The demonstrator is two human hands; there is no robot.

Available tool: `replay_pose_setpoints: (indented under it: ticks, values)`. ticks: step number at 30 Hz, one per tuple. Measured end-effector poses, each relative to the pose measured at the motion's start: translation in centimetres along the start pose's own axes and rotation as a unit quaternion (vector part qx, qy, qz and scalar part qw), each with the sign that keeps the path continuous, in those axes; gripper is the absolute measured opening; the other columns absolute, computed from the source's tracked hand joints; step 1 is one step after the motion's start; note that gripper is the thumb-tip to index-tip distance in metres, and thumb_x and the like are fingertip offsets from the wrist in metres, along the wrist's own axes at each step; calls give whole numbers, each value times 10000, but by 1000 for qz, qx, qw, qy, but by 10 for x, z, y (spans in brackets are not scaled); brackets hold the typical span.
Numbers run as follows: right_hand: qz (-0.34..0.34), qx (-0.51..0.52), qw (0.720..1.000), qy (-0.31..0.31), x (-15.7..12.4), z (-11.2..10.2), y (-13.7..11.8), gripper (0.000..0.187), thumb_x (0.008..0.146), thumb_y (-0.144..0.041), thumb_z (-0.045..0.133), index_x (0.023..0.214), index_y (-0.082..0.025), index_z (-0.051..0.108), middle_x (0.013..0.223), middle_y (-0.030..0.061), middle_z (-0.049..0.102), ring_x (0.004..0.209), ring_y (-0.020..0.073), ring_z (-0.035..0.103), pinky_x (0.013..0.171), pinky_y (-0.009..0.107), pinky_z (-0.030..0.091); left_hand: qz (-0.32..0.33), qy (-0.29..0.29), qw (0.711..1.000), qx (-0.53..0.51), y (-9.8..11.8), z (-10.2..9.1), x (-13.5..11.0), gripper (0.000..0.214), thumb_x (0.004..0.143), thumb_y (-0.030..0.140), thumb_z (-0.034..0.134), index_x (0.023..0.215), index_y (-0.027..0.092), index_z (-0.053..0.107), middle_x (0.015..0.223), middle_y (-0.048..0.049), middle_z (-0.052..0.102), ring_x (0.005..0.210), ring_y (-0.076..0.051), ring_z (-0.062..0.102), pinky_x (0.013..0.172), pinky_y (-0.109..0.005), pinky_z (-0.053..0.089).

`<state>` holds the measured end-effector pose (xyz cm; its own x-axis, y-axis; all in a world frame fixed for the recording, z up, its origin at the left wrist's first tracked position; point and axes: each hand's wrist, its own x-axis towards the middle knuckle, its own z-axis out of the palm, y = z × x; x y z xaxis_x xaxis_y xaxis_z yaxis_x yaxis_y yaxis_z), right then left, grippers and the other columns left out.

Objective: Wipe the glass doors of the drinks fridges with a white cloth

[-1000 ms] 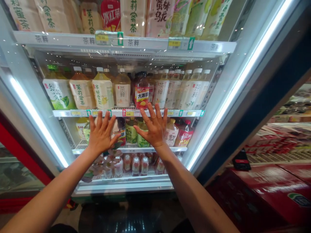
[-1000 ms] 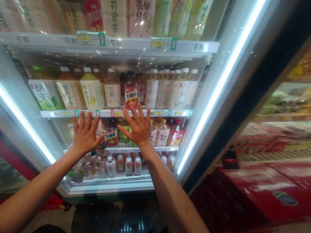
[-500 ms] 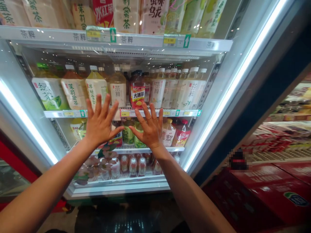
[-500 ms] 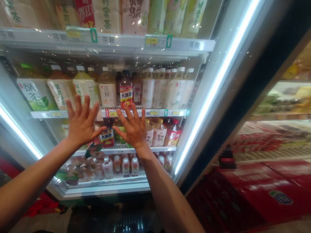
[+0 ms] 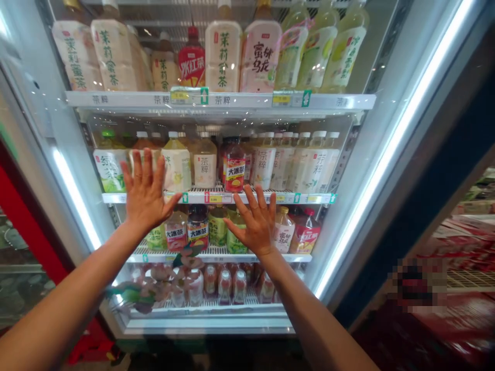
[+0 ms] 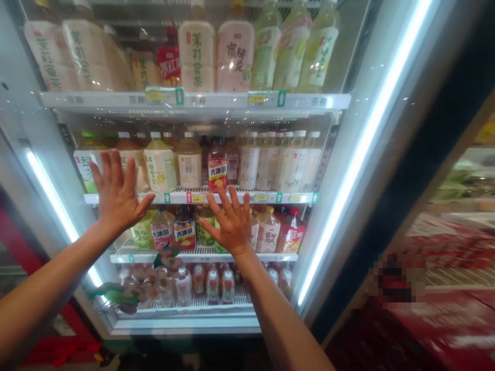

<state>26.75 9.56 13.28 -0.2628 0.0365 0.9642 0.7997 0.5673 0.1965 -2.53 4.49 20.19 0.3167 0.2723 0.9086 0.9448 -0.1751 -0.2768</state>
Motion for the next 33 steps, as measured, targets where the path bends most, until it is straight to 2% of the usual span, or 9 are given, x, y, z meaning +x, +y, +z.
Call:
replay_pose_setpoints:
  ticks: [2, 7, 9, 14, 17, 21, 28, 31, 33]
  values:
    - [-4, 2, 1000, 12, 0, 1, -1, 893, 943, -521, 648, 1648, -318, 138, 1684, 31, 272, 1576, 280, 228, 1300, 591, 144, -18, 10, 1000, 7, -8, -6, -9, 944, 956, 632, 468, 1633, 284, -90, 1692, 4, -213, 1569, -247, -205, 1281, -554, -144]
    - [-11, -8, 1000, 20, 1, 0, -1, 857, 942, -503, 657, 1639, -295, 204, 1674, 48, 291, 1567, 295, 252, 1293, 600, 159, 72, -70, 995, 19, -20, -6, -95, 934, 942, 634, 491, 1646, 251, 13, 1725, -29, -12, 1599, -246, -62, 1305, -523, -67]
    - [-12, -3, 1000, 23, 1, 0, -1, 842, 940, -508, 662, 1632, -298, 230, 1671, 43, 301, 1566, 290, 256, 1293, 595, 160, 64, -70, 995, 24, -44, -12, -89, 930, 946, 657, 462, 1645, 258, -3, 1726, -25, -28, 1598, -255, -67, 1300, -530, -77]
    - [-11, 5, 999, 40, 1, 2, -2, 787, 948, -508, 660, 1613, -307, 291, 1677, 18, 288, 1563, 280, 266, 1302, 567, 143, -82, 17, 995, 46, -92, -34, -19, 905, 983, 642, 378, 1619, 282, -155, 1683, 9, -265, 1569, -285, -211, 1265, -598, -144]
    - [-9, 3, 999, 43, 1, 3, -3, 776, 949, -511, 660, 1608, -306, 307, 1670, 20, 304, 1554, 292, 289, 1296, 579, 156, -89, 17, 995, 43, -71, -27, -52, 917, 983, 644, 368, 1628, 222, -128, 1698, -24, -234, 1580, -282, -189, 1276, -577, -123]
    - [-7, 5, 999, 42, 1, 4, -4, 771, 944, -517, 667, 1602, -308, 324, 1663, 22, 314, 1554, 288, 289, 1295, 578, 159, 6, -33, 998, 44, -45, -16, -105, 907, 979, 605, 423, 1643, 195, -41, 1733, -38, -90, 1598, -256, -106, 1296, -512, -88]
    - [-6, 5, 999, 44, 2, 3, -4, 771, 943, -511, 669, 1602, -307, 324, 1661, 20, 318, 1553, 284, 292, 1298, 571, 154, -76, 43, 996, 34, -54, -23, -2, 911, 987, 647, 383, 1624, 254, -136, 1707, -39, -196, 1583, -272, -181, 1273, -634, -81]
    - [-10, 2, 999, 39, 3, 3, -4, 798, 933, -496, 683, 1610, -300, 306, 1666, 26, 303, 1559, 285, 277, 1299, 575, 151, -21, 7, 999, 36, -14, -7, -37, 940, 980, 672, 373, 1634, 176, -85, 1715, -71, -138, 1590, -268, -150, 1293, -579, -80]
    - [-14, 1, 999, 40, 3, 2, -4, 811, 935, -488, 680, 1617, -292, 286, 1670, 30, 292, 1566, 280, 256, 1300, 577, 141, 93, -50, 994, 29, 12, 2, -73, 950, 964, 695, 389, 1642, 144, 16, 1726, -58, -34, 1603, -257, -85, 1311, -511, -72]
